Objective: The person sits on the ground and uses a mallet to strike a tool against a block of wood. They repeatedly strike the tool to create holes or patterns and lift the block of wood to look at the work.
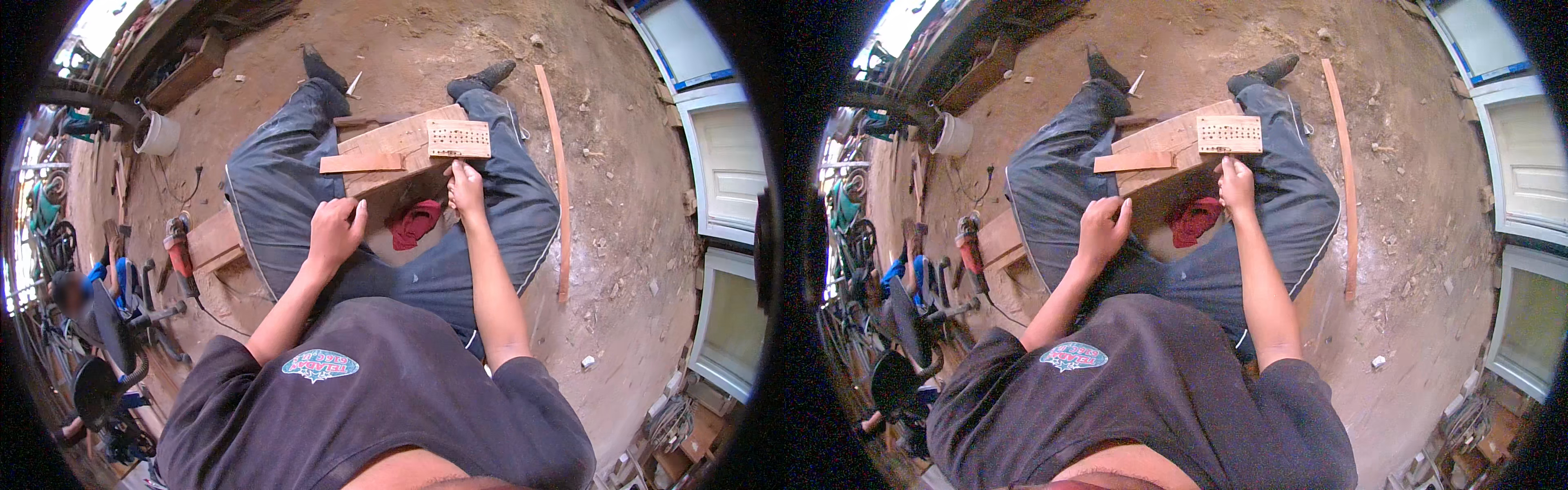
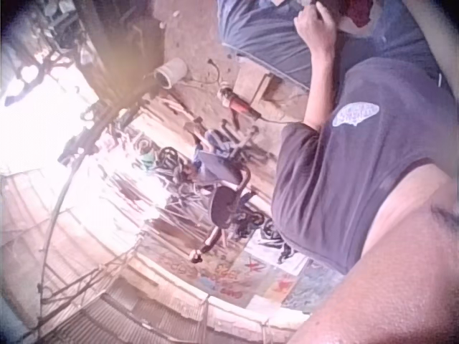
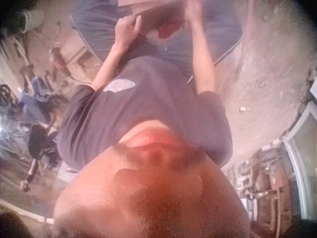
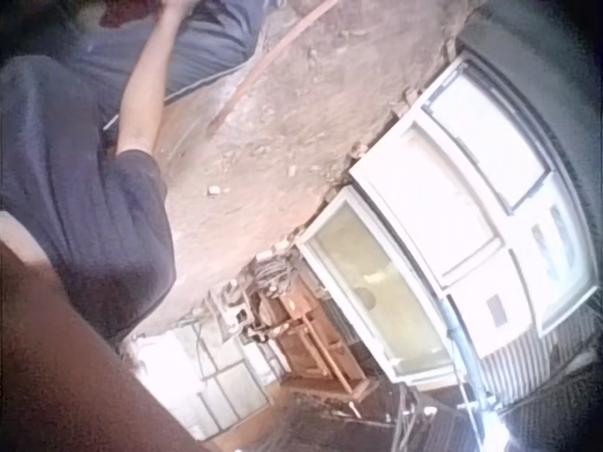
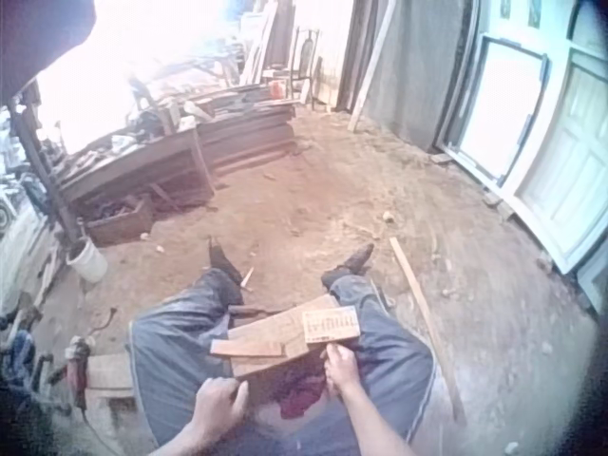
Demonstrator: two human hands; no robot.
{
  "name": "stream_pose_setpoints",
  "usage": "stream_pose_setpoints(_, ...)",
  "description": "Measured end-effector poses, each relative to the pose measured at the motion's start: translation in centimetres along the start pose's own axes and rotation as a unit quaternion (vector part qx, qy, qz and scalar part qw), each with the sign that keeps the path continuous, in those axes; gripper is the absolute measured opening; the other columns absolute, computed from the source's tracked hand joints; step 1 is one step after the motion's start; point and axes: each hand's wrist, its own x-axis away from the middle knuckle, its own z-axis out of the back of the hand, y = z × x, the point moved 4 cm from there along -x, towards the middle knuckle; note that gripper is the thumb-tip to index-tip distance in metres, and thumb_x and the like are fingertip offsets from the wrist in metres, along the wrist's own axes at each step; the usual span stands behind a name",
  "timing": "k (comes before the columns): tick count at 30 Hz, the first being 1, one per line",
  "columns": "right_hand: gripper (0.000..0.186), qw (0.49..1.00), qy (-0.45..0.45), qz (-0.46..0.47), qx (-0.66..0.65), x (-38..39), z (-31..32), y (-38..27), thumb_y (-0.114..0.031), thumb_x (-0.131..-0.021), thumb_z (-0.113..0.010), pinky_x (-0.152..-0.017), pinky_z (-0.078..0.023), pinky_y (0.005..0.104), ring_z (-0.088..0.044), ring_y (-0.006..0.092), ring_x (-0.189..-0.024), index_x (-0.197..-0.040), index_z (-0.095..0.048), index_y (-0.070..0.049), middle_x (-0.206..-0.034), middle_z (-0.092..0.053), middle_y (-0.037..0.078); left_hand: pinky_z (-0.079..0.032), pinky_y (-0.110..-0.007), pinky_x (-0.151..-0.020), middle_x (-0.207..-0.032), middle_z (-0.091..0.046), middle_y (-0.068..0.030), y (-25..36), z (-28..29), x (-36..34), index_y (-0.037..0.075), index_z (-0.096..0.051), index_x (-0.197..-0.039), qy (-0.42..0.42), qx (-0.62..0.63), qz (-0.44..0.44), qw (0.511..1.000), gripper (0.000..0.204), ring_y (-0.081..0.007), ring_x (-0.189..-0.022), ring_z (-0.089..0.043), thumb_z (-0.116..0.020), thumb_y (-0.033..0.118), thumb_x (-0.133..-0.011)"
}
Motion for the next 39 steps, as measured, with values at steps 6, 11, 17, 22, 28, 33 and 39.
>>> stream_pose_setpoints(6, 0.026, 0.999, 0.014, -0.027, -0.029, 0.5, 0.1, -0.4, -0.035, -0.099, -0.053, -0.030, -0.031, 0.0255, -0.037, 0.0068, -0.035, -0.095, -0.051, -0.009, -0.055, -0.040, -0.002, -0.044, -0.044, -0.062, -0.071, -0.060, -0.0205, -0.9, 0.3, -1.9, 0.000, -0.062, -0.079, -0.014, 0.048, 0.026, 0.998, 0.023, -0.0364, -0.067, -0.059, -0.061, 0.018, -0.092)
stream_pose_setpoints(11, 0.025, 0.999, -0.008, -0.035, -0.035, 0.7, -0.5, -0.8, -0.034, -0.099, -0.054, -0.031, -0.030, 0.0244, -0.034, 0.0064, -0.035, -0.090, -0.049, -0.012, -0.056, -0.040, -0.003, -0.046, -0.039, -0.059, -0.071, -0.061, -0.0211, -3.9, 0.6, -3.6, -0.002, -0.060, -0.083, 0.020, 0.076, 0.036, 0.996, 0.025, -0.0323, -0.061, -0.062, -0.060, 0.020, -0.094)
stream_pose_setpoints(17, 0.024, 0.994, -0.022, -0.070, -0.087, 0.8, 0.2, -1.5, -0.032, -0.100, -0.053, -0.033, -0.029, 0.0234, -0.034, 0.0060, -0.038, -0.087, -0.051, -0.012, -0.056, -0.039, -0.004, -0.049, -0.036, -0.063, -0.076, -0.065, -0.0193, -6.7, -1.0, -14.8, -0.003, -0.062, -0.088, -0.077, 0.084, 0.016, 0.993, 0.028, -0.0265, -0.069, -0.065, -0.059, 0.025, -0.094)
stream_pose_setpoints(22, 0.023, 0.995, -0.009, -0.071, -0.075, 0.6, -0.6, -1.0, -0.032, -0.099, -0.054, -0.033, -0.025, 0.0227, -0.031, 0.0061, -0.038, -0.088, -0.052, -0.011, -0.057, -0.038, -0.003, -0.053, -0.046, -0.078, -0.094, -0.068, -0.0239, -17.1, -10.5, -21.4, 0.000, -0.066, -0.097, -0.285, -0.069, 0.033, 0.955, 0.034, -0.0377, -0.090, -0.068, -0.059, 0.032, -0.087)
stream_pose_setpoints(28, 0.022, 0.997, 0.071, -0.036, 0.020, 3.0, 0.2, -1.7, -0.029, -0.100, -0.054, -0.032, -0.028, 0.0225, -0.038, 0.0055, -0.038, -0.089, -0.049, -0.010, -0.058, -0.044, -0.003, -0.053, -0.047, -0.086, -0.124, -0.062, -0.0162, -24.6, -18.6, -22.9, 0.010, -0.058, -0.121, -0.317, -0.310, -0.034, 0.896, 0.037, -0.0354, -0.106, -0.064, -0.053, 0.025, -0.088)
stream_pose_setpoints(33, 0.021, 0.995, 0.096, -0.028, 0.023, 2.9, 1.1, -1.7, -0.025, -0.101, -0.053, -0.034, -0.027, 0.0205, -0.035, 0.0029, -0.039, -0.085, -0.050, -0.011, -0.056, -0.041, -0.005, -0.052, -0.046, -0.085, -0.118, -0.061, -0.0134, -27.0, -21.6, -21.9, 0.011, -0.058, -0.119, -0.343, -0.354, -0.080, 0.867, 0.035, -0.0315, -0.106, -0.064, -0.059, 0.024, -0.087)
stream_pose_setpoints(39, 0.022, 0.995, 0.104, -0.001, 0.002, 1.8, 0.7, -1.1, -0.023, -0.101, -0.054, -0.034, -0.026, 0.0203, -0.032, 0.0013, -0.040, -0.083, -0.048, -0.011, -0.056, -0.038, -0.007, -0.047, -0.039, -0.082, -0.121, -0.057, -0.0074, -26.5, -22.6, -22.3, 0.015, -0.069, -0.104, -0.328, -0.363, -0.163, 0.856, 0.031, -0.0238, -0.113, -0.057, -0.072, 0.022, -0.074)
